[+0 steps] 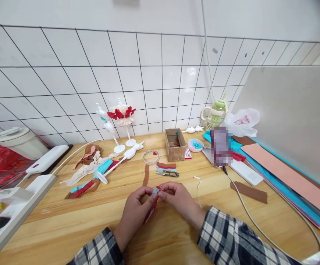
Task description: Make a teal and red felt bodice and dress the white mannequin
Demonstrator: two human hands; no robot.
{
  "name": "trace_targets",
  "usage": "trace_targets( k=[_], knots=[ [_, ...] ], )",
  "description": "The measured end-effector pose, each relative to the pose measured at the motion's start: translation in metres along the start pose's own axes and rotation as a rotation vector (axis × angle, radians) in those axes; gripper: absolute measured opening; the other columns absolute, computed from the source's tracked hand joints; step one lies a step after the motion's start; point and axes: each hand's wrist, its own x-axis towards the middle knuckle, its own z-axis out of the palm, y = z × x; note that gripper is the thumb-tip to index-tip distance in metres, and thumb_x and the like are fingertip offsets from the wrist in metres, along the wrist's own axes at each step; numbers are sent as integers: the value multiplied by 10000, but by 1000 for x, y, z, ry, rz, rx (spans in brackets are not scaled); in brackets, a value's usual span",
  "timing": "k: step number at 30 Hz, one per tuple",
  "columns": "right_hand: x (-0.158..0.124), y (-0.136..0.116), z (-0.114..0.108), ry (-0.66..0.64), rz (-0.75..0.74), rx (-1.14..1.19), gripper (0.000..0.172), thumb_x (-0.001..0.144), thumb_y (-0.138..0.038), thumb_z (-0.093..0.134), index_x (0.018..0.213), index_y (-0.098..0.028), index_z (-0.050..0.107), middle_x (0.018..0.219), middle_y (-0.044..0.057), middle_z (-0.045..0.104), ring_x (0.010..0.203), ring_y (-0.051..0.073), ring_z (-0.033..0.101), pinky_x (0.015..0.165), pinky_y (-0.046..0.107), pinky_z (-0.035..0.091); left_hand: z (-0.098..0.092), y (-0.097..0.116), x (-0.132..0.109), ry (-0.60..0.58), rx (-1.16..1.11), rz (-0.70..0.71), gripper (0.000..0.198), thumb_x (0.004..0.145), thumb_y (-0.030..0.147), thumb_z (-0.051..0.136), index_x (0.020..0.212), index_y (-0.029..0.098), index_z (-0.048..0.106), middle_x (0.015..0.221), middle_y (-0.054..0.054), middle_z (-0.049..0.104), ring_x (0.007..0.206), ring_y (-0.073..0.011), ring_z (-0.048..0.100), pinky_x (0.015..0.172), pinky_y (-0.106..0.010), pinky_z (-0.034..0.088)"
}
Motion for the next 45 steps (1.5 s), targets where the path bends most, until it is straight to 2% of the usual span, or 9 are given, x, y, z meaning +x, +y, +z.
trace_targets(
  k=[7, 11, 15, 19, 26, 30, 34, 37, 45],
  knots=[
    [-1, 0, 4, 11, -53, -115, 251, 719, -414, 698, 768, -177, 632, 760, 9, 642, 709, 147, 569, 692, 276, 456, -3, 1, -2, -23, -235, -71, 285, 727, 448, 681, 760, 168, 637, 683, -3, 635, 616, -148, 560, 594, -244, 453],
    [-2, -5, 5, -31, -89, -163, 241, 723, -405, 687, 752, -179, 610, 736, -1, 621, 688, 136, 550, 668, 267, 446, -6, 6, -1, -85, -319, -45, 392, 723, 457, 682, 977, 160, 646, 749, -19, 659, 698, -169, 596, 657, -271, 475],
    [-1, -7, 2, 21, -58, -205, 266, 722, -438, 674, 763, -181, 619, 645, -20, 575, 554, 111, 487, 545, 248, 404, -6, 4, 3, -149, -281, -48, 306, 711, 424, 701, 840, 148, 668, 787, -44, 686, 736, -183, 616, 708, -289, 481],
    [4, -5, 1, 30, -61, -189, 267, 719, -433, 678, 754, -181, 598, 562, -45, 507, 478, 93, 433, 478, 230, 365, -5, -3, 5, -216, -292, -67, 319, 690, 388, 735, 884, 148, 656, 791, -39, 680, 703, -167, 608, 670, -278, 480],
    [-2, -9, -3, -147, 23, 125, 409, 754, -478, 651, 1039, -185, 629, 887, 33, 625, 538, 87, 530, 489, 225, 433, -9, -3, 4, -142, -291, -98, 335, 622, 427, 770, 707, 156, 591, 559, 54, 533, 510, -95, 468, 509, -211, 374],
    [-7, -11, -9, -224, 39, 148, 461, 782, -481, 637, 1147, -203, 587, 1062, 67, 629, 685, 114, 591, 562, 232, 475, -11, 0, 2, -104, -384, -56, 283, 633, 372, 781, 722, 145, 636, 736, 2, 632, 673, -132, 560, 643, -239, 443],
    [-9, 0, -3, -320, 28, -103, 516, 719, -363, 732, 1170, -201, 540, 958, 41, 668, 767, 137, 625, 644, 246, 474, -10, -4, 0, -29, -448, -78, 251, 725, 375, 714, 835, 163, 639, 801, -5, 662, 735, -147, 592, 707, -263, 467],
    [-8, 8, 2, -250, 7, -193, 555, 683, -283, 747, 1180, -192, 516, 814, 3, 674, 732, 145, 638, 681, 275, 472, -8, -7, -1, 11, -512, -90, 310, 707, 362, 736, 919, 166, 623, 833, -12, 671, 751, -149, 604, 722, -274, 480],
    [-6, -4, -4, -126, -1, -108, 561, 691, -260, 717, 1206, -183, 508, 727, -20, 674, 635, 118, 602, 614, 242, 431, -15, -2, -5, 194, -392, -129, 518, 698, 442, 721, 1120, 192, 553, 1050, -56, 617, 833, -163, 634, 687, -282, 520]
  ],
)
